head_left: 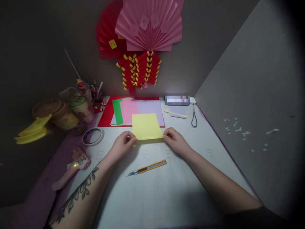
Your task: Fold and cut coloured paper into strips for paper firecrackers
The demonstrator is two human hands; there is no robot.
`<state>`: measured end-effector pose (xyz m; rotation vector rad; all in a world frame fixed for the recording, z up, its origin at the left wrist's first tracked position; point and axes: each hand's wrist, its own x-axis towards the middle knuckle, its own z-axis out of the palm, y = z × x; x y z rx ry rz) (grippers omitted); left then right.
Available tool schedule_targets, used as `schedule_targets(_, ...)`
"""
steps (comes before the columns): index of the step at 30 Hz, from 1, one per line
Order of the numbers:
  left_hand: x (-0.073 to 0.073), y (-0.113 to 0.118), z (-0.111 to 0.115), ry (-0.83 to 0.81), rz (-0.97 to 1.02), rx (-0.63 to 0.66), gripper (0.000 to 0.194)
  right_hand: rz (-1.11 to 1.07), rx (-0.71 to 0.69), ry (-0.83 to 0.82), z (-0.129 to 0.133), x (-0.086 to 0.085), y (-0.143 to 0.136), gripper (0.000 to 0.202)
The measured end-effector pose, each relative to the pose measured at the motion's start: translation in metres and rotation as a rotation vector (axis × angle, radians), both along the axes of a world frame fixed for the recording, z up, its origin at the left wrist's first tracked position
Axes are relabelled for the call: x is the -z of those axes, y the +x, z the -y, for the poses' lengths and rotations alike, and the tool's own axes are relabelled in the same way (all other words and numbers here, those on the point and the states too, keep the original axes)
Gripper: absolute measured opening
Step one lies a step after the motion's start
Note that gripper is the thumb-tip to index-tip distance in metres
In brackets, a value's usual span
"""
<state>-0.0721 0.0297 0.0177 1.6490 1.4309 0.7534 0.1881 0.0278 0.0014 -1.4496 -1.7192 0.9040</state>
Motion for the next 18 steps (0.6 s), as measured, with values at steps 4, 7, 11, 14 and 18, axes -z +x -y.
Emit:
schedule_targets(4, 0.001, 0.007, 0.001, -0.096, 0.332, -0.137, 0.028, -0.285, 0.111, -0.070, 0.000, 0.001, -0.003, 0.018)
schedule_targets(7, 0.007, 0.010, 0.000, -0.121, 0.477, -0.176, 0.030, -0.432, 0.130, -0.150, 0.000, 0.003, -0.005, 0.024)
schedule_targets(11, 0.011, 0.011, -0.002, -0.194, 0.709, -0.241, 0.035, -0.580, 0.126, -0.225, 0.001, 0.002, -0.006, 0.033)
schedule_targets(14, 0.012, 0.011, -0.003, -0.208, 0.821, -0.280, 0.038, -0.687, 0.138, -0.285, 0.001, 0.002, -0.007, 0.045)
schedule_targets(18, 0.012, 0.010, -0.004, -0.202, 0.832, -0.289, 0.038, -0.737, 0.142, -0.291, 0.001, 0.003, -0.007, 0.056)
